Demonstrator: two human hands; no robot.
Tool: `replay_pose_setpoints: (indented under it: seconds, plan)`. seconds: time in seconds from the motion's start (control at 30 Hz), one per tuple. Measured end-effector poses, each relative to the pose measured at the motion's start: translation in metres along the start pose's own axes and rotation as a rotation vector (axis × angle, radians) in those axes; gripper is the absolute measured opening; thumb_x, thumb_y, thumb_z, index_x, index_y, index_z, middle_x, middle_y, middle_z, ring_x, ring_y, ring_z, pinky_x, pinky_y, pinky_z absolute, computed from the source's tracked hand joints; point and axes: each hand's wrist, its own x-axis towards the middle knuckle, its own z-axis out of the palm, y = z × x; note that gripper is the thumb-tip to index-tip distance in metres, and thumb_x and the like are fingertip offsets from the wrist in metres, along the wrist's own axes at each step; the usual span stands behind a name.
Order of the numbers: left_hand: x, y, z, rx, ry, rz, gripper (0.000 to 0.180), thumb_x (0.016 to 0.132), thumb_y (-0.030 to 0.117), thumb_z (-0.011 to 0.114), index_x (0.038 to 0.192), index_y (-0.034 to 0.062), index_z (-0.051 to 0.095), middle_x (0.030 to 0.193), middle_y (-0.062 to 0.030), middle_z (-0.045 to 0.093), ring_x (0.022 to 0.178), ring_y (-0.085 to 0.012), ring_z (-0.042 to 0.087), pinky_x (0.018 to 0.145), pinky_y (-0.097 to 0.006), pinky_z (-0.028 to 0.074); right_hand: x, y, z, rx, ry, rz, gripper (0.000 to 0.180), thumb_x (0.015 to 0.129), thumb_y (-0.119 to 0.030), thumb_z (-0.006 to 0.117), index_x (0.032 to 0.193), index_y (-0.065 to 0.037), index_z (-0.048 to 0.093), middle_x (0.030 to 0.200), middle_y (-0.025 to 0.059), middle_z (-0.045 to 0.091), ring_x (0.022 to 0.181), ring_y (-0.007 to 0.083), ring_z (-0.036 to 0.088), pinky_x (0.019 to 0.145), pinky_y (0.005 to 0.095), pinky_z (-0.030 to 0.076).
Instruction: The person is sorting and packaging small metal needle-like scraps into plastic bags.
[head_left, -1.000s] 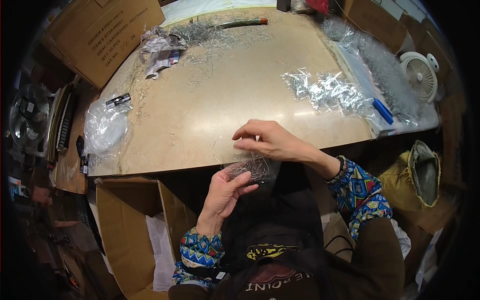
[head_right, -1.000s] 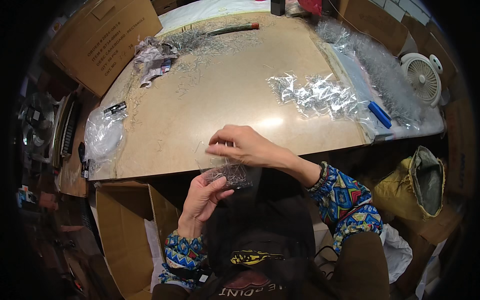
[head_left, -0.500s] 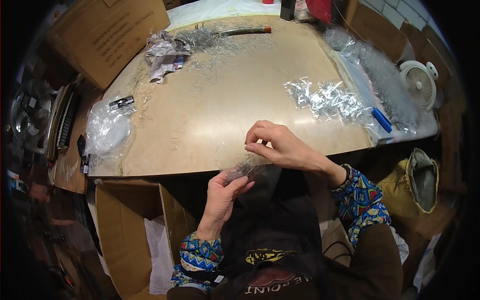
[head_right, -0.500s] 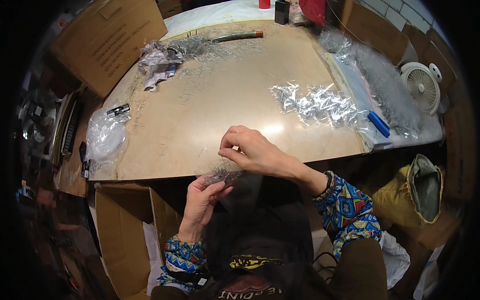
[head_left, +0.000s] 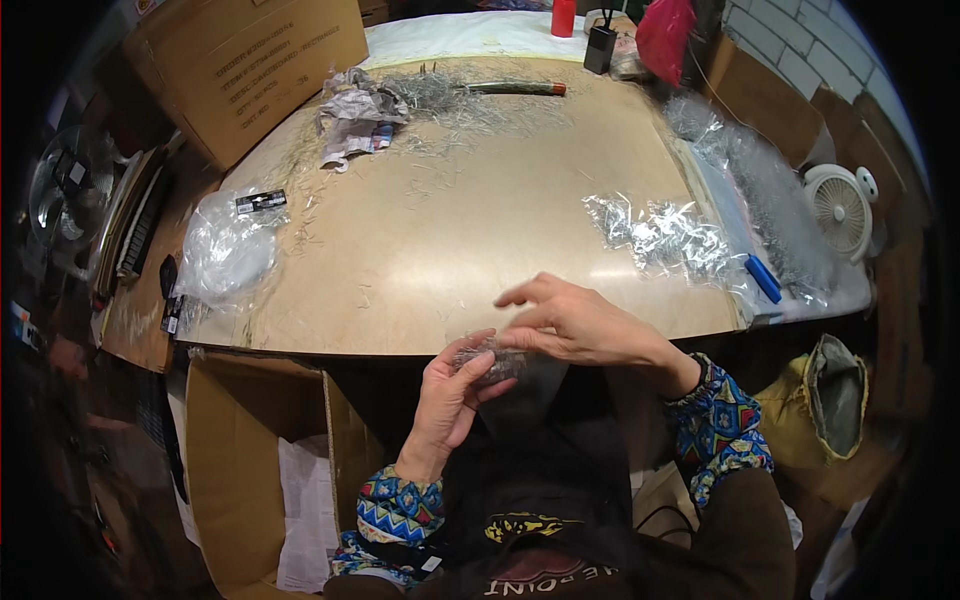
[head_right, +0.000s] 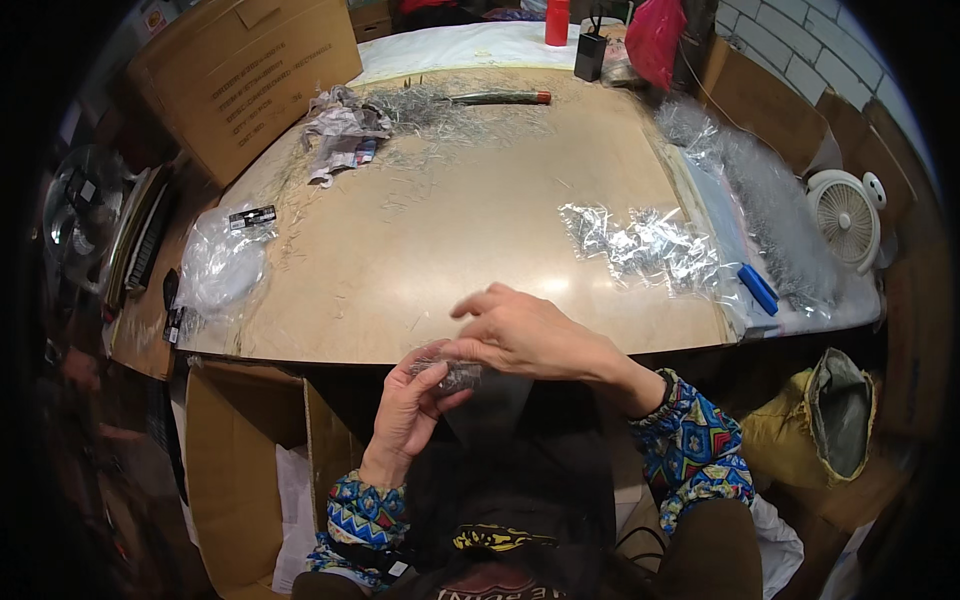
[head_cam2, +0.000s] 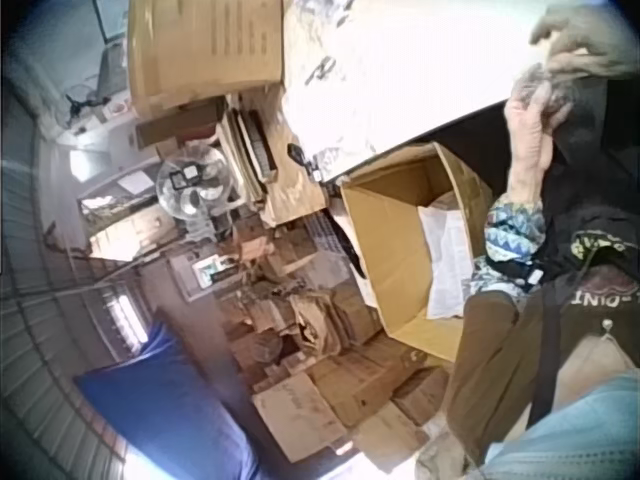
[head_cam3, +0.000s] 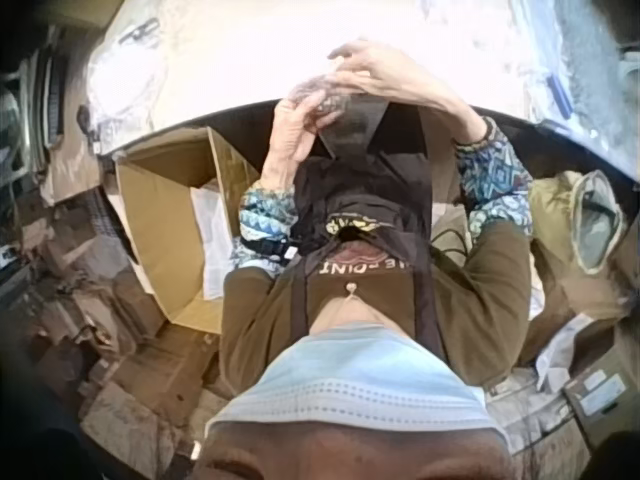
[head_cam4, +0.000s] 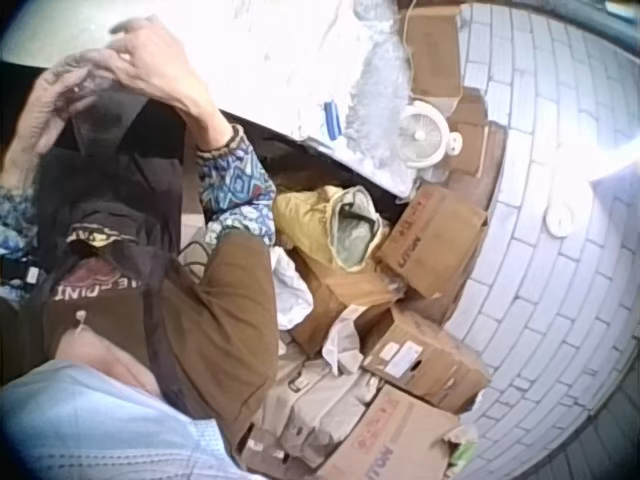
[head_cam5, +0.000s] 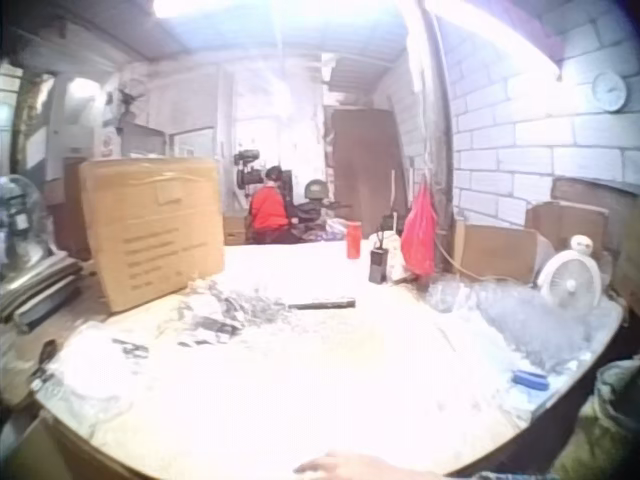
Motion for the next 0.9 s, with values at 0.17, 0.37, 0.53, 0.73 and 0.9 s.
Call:
replay_pose_setpoints:
  seconds: [0.17, 0.37, 0.53, 0.73, 0.9]
  plan:
    - [-0.003, 0.004, -0.006, -0.135, -0.039, -0.038, 0.032, 0.089, 0.001, 0.059, 0.12, -0.0033, 0.055, 0.113, -0.0121, 0.063, 0.102, -0.0192, 0.064, 0.089, -0.032, 0.057, 0.006, 0.002, 0.0, 0.482, 0.136, 0.256, 0.028, 0.095, -0.025, 0.058, 0.101, 0.0, 0.068, 0.091, 0.0141, 0.068, 0.082, 0.0201, 0.064, 0.072, 0.0298, 0.05]
    - [-0.002, -0.002, -0.003, 0.014, -0.119, -0.001, 0.035, 0.087, -0.002, 0.06, 0.122, -0.0035, 0.055, 0.115, -0.0118, 0.063, 0.104, -0.0184, 0.063, 0.092, -0.034, 0.054, 0.005, 0.004, 0.006, 0.277, 0.104, 0.03, 0.029, 0.091, -0.027, 0.062, 0.1, 0.0, 0.068, 0.097, 0.0142, 0.068, 0.092, 0.0271, 0.064, 0.079, 0.0351, 0.05]
    - [-0.004, -0.003, 0.0, 0.09, -0.105, -0.003, 0.035, 0.088, -0.001, 0.06, 0.122, -0.0039, 0.055, 0.114, -0.011, 0.063, 0.104, -0.0183, 0.062, 0.093, -0.035, 0.053, 0.008, 0.002, 0.01, 0.187, -0.044, 0.078, 0.024, 0.088, -0.021, 0.062, 0.092, 0.002, 0.067, 0.098, 0.0157, 0.066, 0.091, 0.0323, 0.062, 0.082, 0.0397, 0.048]
    - [-0.006, 0.0, 0.003, 0.09, -0.065, -0.022, 0.035, 0.087, -0.003, 0.059, 0.122, -0.004, 0.054, 0.113, -0.0119, 0.063, 0.103, -0.0193, 0.063, 0.09, -0.034, 0.055, 0.011, 0.001, 0.015, 0.417, 0.277, 0.253, 0.016, 0.087, -0.015, 0.062, 0.091, 0.001, 0.064, 0.088, 0.0117, 0.063, 0.079, 0.0243, 0.061, 0.069, 0.0332, 0.05]
    - [-0.003, 0.002, 0.004, 0.084, -0.065, 0.003, 0.037, 0.086, -0.004, 0.059, 0.123, -0.0042, 0.053, 0.113, -0.0143, 0.063, 0.102, -0.021, 0.064, 0.088, -0.034, 0.056, 0.01, 0.005, 0.008, 0.282, 0.173, 0.131, 0.014, 0.091, -0.013, 0.061, 0.097, 0.0, 0.062, 0.097, 0.0071, 0.063, 0.084, 0.0131, 0.059, 0.071, 0.0267, 0.047]
